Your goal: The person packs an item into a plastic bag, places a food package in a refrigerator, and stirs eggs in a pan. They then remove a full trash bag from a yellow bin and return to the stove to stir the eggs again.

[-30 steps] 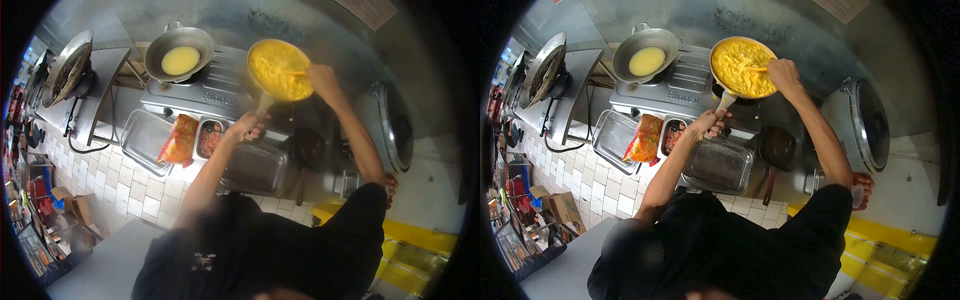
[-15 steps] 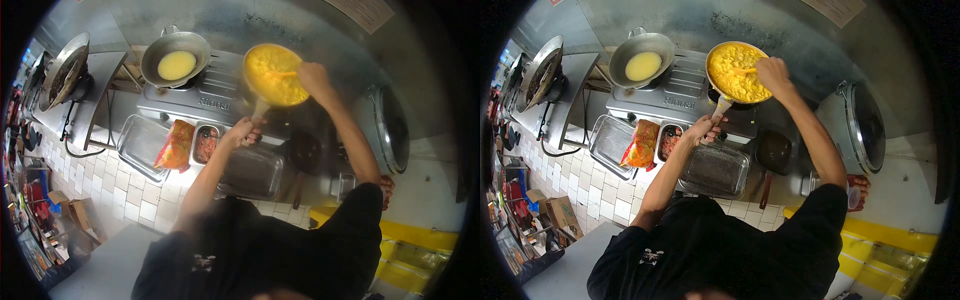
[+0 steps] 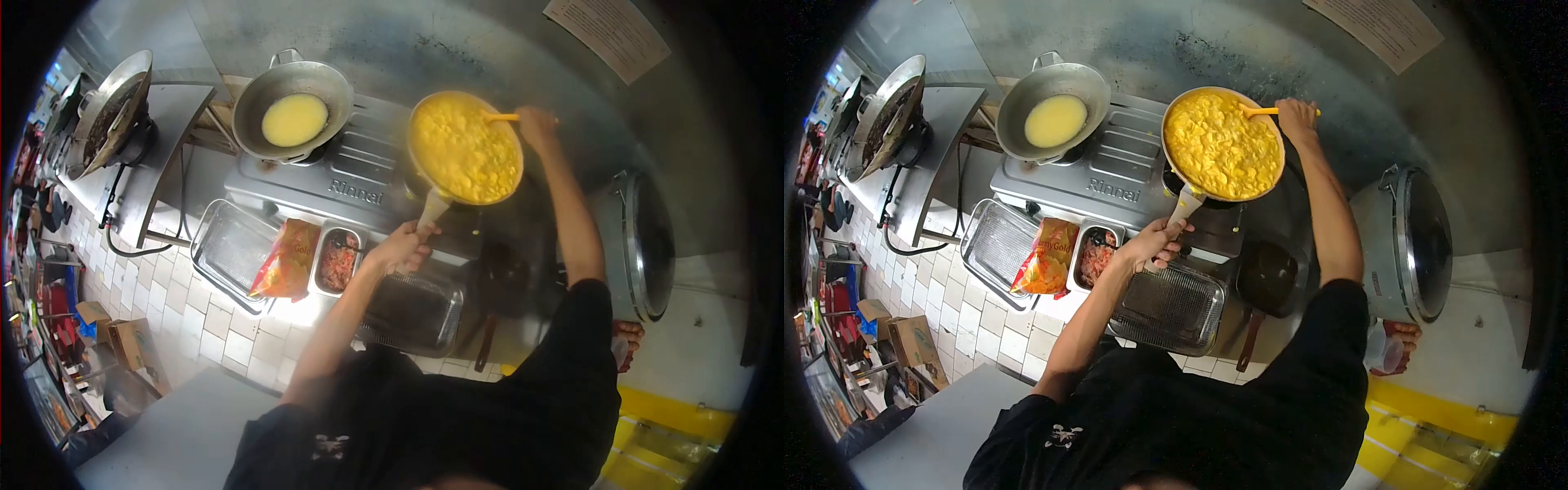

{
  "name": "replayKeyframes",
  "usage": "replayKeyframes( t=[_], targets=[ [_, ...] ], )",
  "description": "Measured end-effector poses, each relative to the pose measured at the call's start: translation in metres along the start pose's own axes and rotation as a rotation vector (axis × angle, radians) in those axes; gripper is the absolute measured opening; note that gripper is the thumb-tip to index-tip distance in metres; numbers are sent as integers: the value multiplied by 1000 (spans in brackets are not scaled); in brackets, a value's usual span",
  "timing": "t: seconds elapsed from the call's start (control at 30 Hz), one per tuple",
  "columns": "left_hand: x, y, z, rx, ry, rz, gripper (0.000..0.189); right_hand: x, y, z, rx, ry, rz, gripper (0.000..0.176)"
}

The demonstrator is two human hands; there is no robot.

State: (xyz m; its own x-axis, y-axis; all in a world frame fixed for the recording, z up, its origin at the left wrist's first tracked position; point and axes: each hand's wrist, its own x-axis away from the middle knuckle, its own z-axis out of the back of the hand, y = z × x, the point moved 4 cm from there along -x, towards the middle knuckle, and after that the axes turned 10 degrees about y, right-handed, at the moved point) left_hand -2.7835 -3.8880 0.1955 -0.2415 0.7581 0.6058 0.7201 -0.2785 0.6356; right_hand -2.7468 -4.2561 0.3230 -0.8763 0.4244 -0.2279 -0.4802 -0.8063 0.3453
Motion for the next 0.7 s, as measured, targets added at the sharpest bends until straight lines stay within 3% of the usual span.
replayKeyframes(
  t=[0.1, 0.2, 0.27, 0.5, 0.63, 0.7],
  targets=[
    [2, 1, -2, -3, -13, 12, 33, -29, -19, -31, -63, -143, -34, 28],
    [2, 1, -1, 4, -37, 17, 34, -36, -34, -51, -237, -200, 116, 25],
    [1, -1, -1, 16, -40, 10, 34, -35, -33, -51, -328, -105, 396, 19],
    [-1, -3, 0, 60, -45, 23, 35, 18, -13, 78, -153, 202, 663, 21],
    [-6, -5, 1, 69, -37, 12, 34, 29, 8, 112, -10, 269, 648, 26],
    [-6, -5, 1, 84, -65, 4, 33, 21, 20, 111, 52, 323, 497, 29]
  ],
)
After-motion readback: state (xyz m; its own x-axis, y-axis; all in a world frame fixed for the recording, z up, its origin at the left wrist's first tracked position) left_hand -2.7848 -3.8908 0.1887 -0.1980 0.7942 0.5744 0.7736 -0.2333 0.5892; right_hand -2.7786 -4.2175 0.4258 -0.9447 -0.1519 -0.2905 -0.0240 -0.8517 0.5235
